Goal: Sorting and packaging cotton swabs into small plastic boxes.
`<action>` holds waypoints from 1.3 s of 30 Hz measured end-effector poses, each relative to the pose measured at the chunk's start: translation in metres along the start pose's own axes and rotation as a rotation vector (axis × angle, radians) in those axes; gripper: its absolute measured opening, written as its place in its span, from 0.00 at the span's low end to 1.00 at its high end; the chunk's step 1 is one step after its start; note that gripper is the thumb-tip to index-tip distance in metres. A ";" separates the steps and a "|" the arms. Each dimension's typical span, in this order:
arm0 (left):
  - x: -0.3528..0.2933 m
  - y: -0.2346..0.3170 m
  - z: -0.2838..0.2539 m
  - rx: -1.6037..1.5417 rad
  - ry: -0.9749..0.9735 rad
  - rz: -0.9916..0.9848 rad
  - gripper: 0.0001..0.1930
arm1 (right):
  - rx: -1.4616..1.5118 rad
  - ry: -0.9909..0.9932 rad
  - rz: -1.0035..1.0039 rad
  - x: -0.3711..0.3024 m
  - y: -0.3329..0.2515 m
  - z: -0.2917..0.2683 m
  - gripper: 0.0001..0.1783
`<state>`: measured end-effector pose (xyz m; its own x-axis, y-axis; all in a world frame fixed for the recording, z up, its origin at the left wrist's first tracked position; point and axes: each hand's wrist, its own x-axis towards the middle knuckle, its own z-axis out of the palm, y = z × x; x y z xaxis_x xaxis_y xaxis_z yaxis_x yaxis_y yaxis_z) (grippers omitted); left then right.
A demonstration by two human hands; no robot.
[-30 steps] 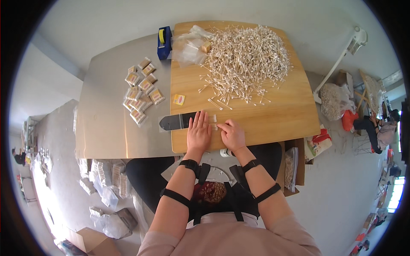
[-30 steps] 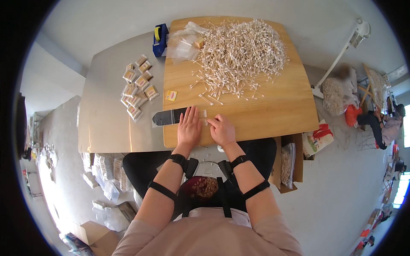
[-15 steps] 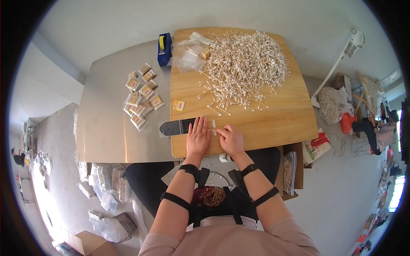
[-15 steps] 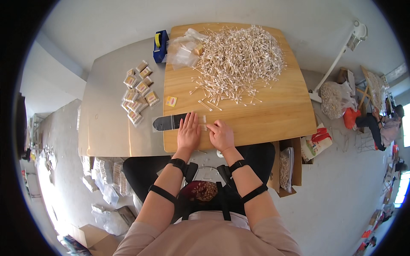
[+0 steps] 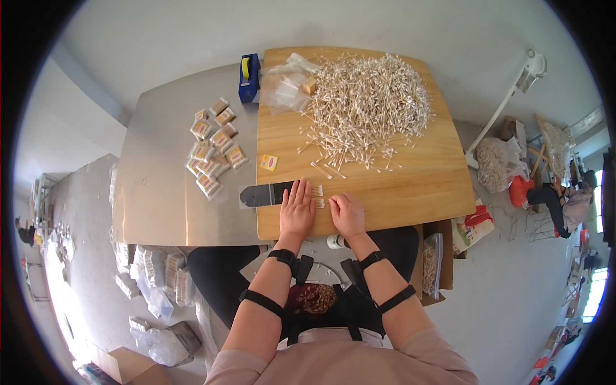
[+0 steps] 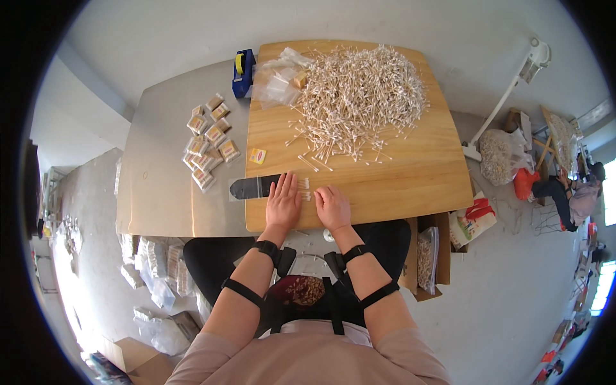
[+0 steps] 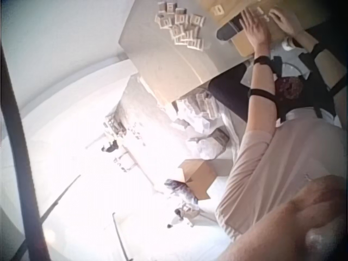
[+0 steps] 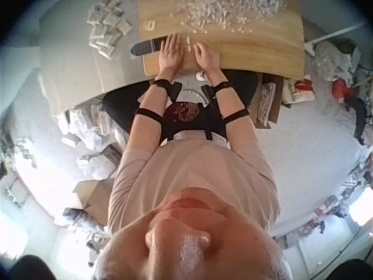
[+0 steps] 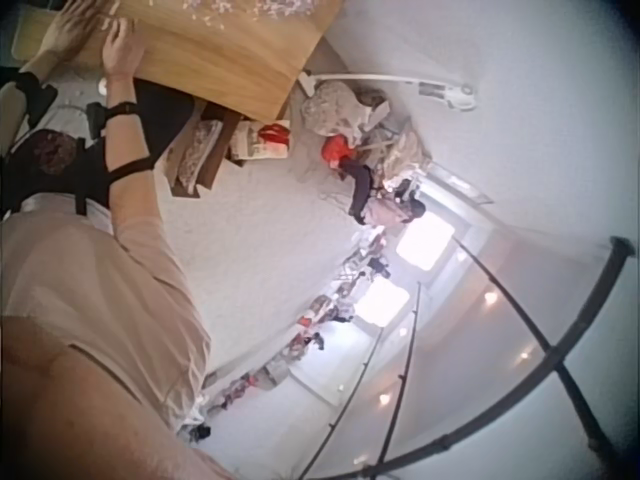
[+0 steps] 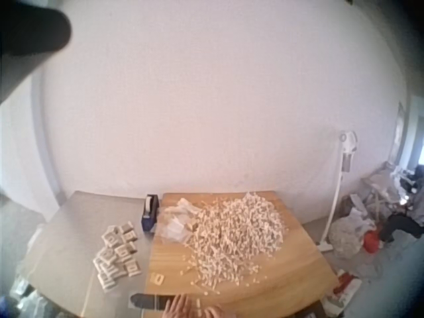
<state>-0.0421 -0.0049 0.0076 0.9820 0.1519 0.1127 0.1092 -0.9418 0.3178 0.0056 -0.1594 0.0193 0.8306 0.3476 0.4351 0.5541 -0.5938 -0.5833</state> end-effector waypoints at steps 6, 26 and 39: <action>0.000 0.000 0.001 0.013 0.004 0.013 0.28 | 0.002 -0.006 0.007 -0.001 0.002 0.001 0.03; -0.001 0.000 0.002 0.000 0.025 -0.004 0.29 | -0.008 0.015 -0.007 -0.002 0.003 0.001 0.05; -0.001 0.000 -0.002 0.036 0.008 0.002 0.28 | 0.160 0.149 0.100 0.001 0.000 -0.003 0.21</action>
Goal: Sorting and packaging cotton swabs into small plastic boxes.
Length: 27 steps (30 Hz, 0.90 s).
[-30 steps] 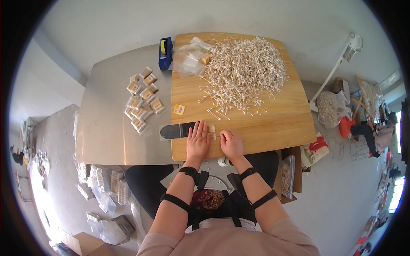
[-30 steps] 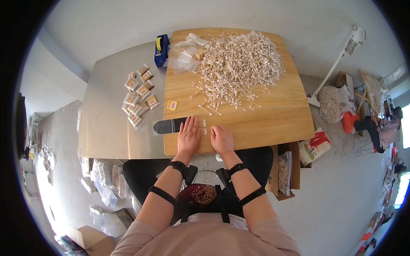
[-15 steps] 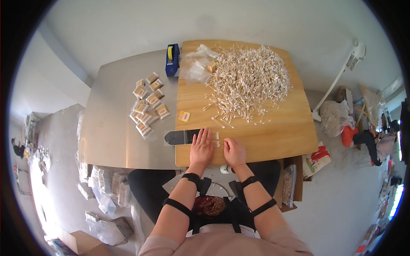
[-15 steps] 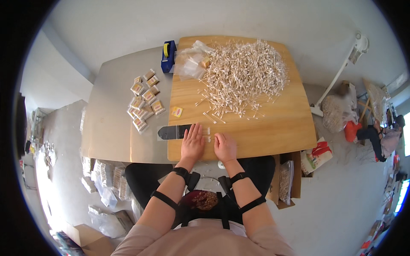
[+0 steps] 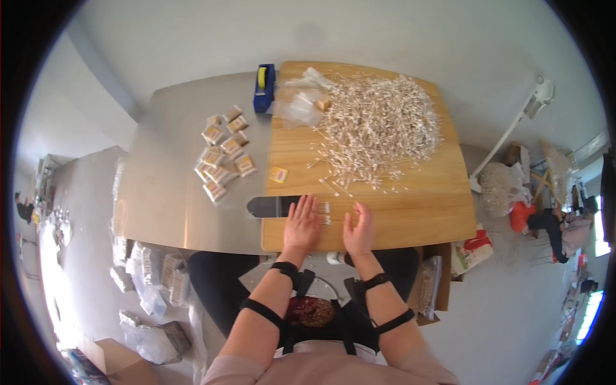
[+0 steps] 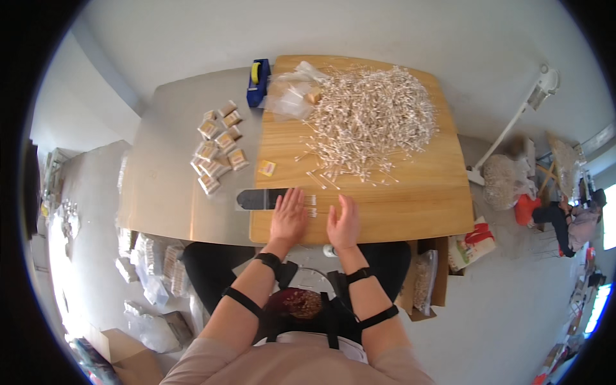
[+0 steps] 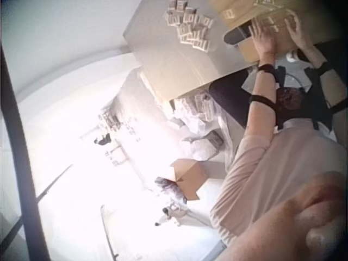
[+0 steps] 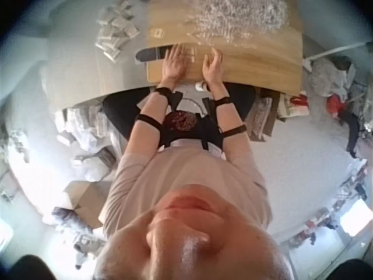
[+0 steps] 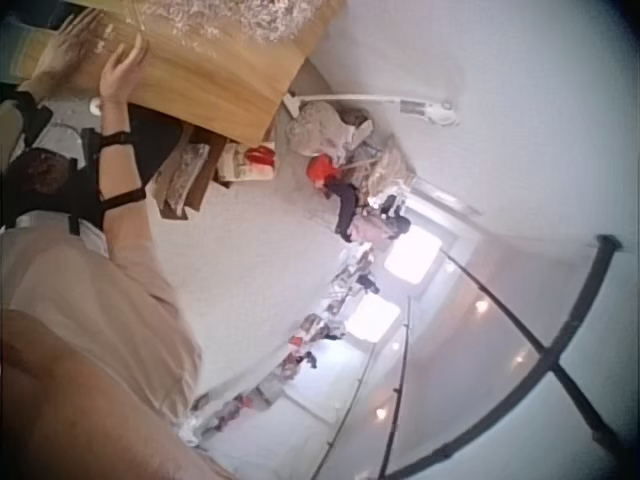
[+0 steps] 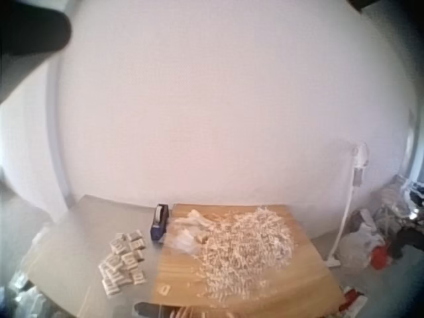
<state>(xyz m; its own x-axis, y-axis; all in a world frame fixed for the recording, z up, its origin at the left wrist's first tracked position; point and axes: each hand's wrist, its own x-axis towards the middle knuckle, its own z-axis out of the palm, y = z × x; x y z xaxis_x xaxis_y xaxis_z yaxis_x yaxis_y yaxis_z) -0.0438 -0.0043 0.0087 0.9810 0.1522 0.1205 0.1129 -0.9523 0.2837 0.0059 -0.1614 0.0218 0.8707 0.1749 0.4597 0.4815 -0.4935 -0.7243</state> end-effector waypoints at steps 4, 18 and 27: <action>-0.004 -0.004 0.004 -0.063 0.011 0.003 0.28 | -0.072 0.007 -0.143 0.003 -0.007 -0.004 0.21; 0.002 -0.001 0.000 -0.055 0.030 0.010 0.28 | -0.217 -0.087 -0.125 -0.003 0.006 0.011 0.17; 0.003 0.005 0.005 -0.053 0.055 0.023 0.27 | -0.191 -0.132 -0.046 -0.003 0.005 0.004 0.21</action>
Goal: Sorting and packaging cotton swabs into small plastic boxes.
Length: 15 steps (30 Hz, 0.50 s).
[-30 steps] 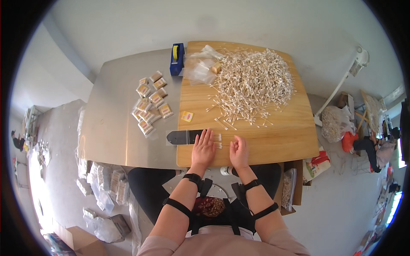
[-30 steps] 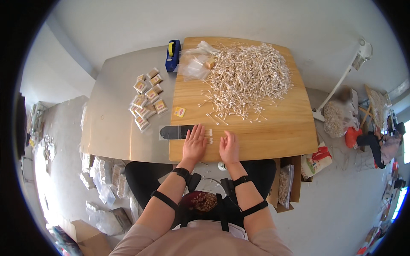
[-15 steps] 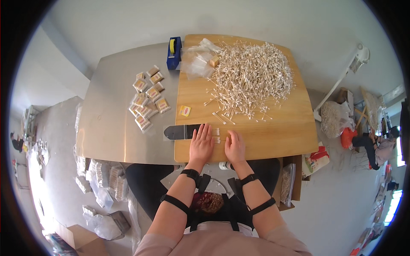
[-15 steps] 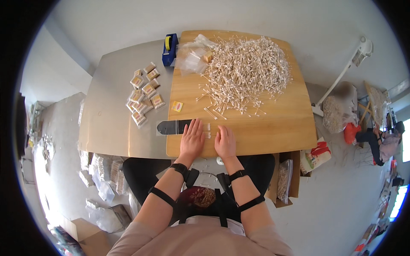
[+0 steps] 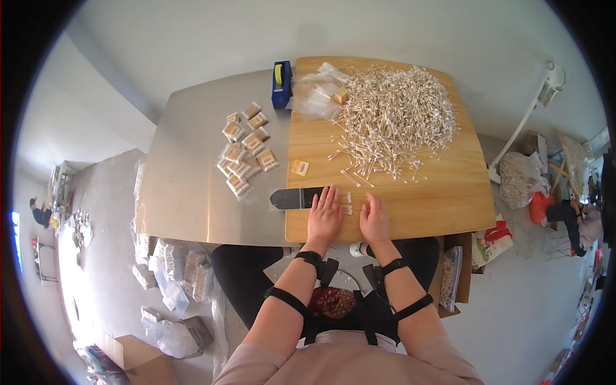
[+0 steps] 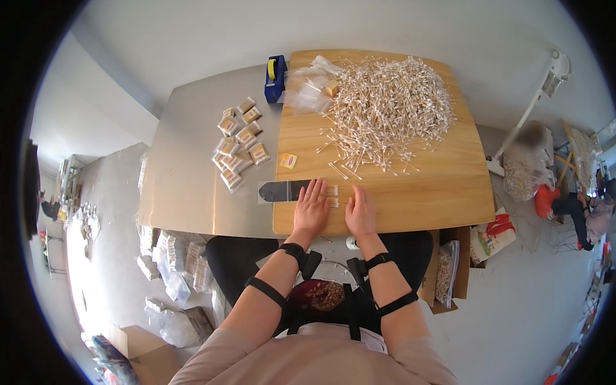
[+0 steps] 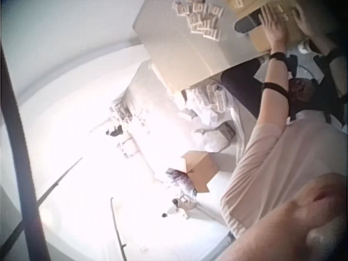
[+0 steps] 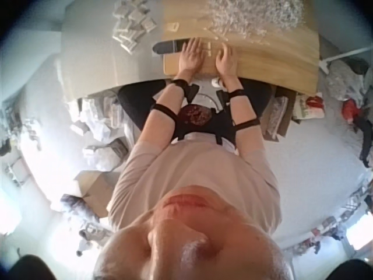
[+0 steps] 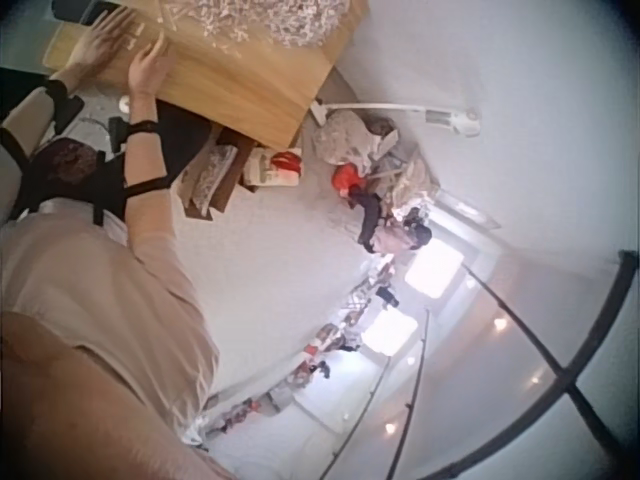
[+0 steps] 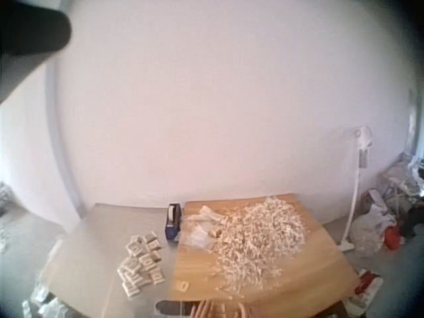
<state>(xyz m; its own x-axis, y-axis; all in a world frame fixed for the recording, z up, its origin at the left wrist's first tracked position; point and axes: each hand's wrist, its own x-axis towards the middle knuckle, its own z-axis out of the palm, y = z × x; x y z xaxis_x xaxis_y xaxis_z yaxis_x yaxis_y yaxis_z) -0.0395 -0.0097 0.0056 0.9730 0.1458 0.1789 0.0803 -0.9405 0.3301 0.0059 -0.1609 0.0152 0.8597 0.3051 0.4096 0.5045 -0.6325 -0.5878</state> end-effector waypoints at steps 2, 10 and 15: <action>-0.004 -0.002 -0.001 0.009 0.003 0.001 0.27 | 0.201 0.048 0.086 0.004 -0.003 -0.006 0.27; 0.002 -0.001 -0.008 0.038 -0.072 -0.018 0.28 | 0.216 0.194 -0.057 0.037 -0.024 -0.025 0.25; 0.002 -0.011 -0.003 0.063 0.007 0.003 0.28 | 0.280 0.035 0.003 0.024 -0.020 -0.007 0.13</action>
<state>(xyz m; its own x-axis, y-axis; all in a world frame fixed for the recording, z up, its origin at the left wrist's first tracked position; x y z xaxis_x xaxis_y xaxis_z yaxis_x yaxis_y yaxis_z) -0.0387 0.0019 0.0052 0.9717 0.1448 0.1866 0.0908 -0.9583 0.2710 0.0162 -0.1460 0.0413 0.8606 0.2752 0.4285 0.5082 -0.4104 -0.7572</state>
